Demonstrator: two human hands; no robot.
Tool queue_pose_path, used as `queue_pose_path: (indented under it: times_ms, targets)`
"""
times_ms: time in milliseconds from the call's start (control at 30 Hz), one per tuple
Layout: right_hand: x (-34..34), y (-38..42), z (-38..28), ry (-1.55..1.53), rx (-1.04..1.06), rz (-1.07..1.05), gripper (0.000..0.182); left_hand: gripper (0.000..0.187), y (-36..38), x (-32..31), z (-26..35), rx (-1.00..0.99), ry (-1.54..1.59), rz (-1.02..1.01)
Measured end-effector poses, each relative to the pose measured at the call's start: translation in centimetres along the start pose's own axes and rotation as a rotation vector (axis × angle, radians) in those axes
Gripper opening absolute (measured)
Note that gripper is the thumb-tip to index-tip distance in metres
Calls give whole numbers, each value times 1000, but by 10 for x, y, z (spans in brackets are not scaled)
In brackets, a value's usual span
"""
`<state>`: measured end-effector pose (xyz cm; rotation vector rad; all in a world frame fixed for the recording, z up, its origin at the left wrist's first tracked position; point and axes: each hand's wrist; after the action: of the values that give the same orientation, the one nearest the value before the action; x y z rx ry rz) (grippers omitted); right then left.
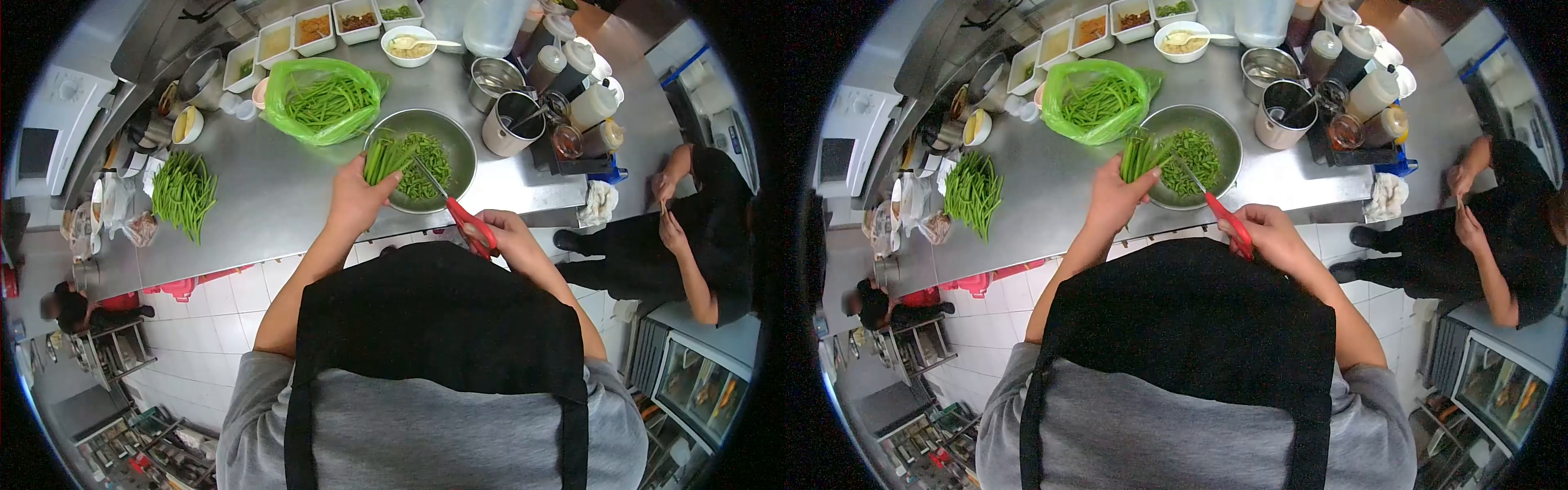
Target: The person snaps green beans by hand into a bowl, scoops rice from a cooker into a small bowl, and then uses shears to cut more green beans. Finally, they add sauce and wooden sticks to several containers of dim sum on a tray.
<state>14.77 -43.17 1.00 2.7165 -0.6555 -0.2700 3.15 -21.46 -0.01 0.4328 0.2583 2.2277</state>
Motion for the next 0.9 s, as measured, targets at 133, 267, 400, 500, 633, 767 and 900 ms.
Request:
queue_pose_path:
  times_ms: [133,267,400,500,633,767,900]
  targets:
    - [4,0,4,79,-21,-18,25,26,-2,-1,-3,25,-107,-26]
    - [19,12,2,135,-27,50,22,35,-10,7,-12,9,-306,-8]
    - [25,18,-9,88,21,35,22,37,-8,8,5,24,-304,-3]
    - [21,13,-16,125,9,9,22,36,-5,7,4,33,-336,-15]
    - [23,3,-14,146,-38,3,19,32,-6,9,4,6,-282,-58]
    - [34,12,-15,211,-17,52,14,26,-10,12,4,169,-69,-186]
    - [32,23,-36,188,134,45,13,24,-9,13,10,235,37,-251]
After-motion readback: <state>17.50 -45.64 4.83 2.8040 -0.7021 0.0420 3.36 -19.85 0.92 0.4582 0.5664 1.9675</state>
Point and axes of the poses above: each hand's wrist, its own y-axis away from the middle knuckle, its own x-axis out of the back of the hand, z = x × y, and after that the axes turned 9 degrees about x, right-handed
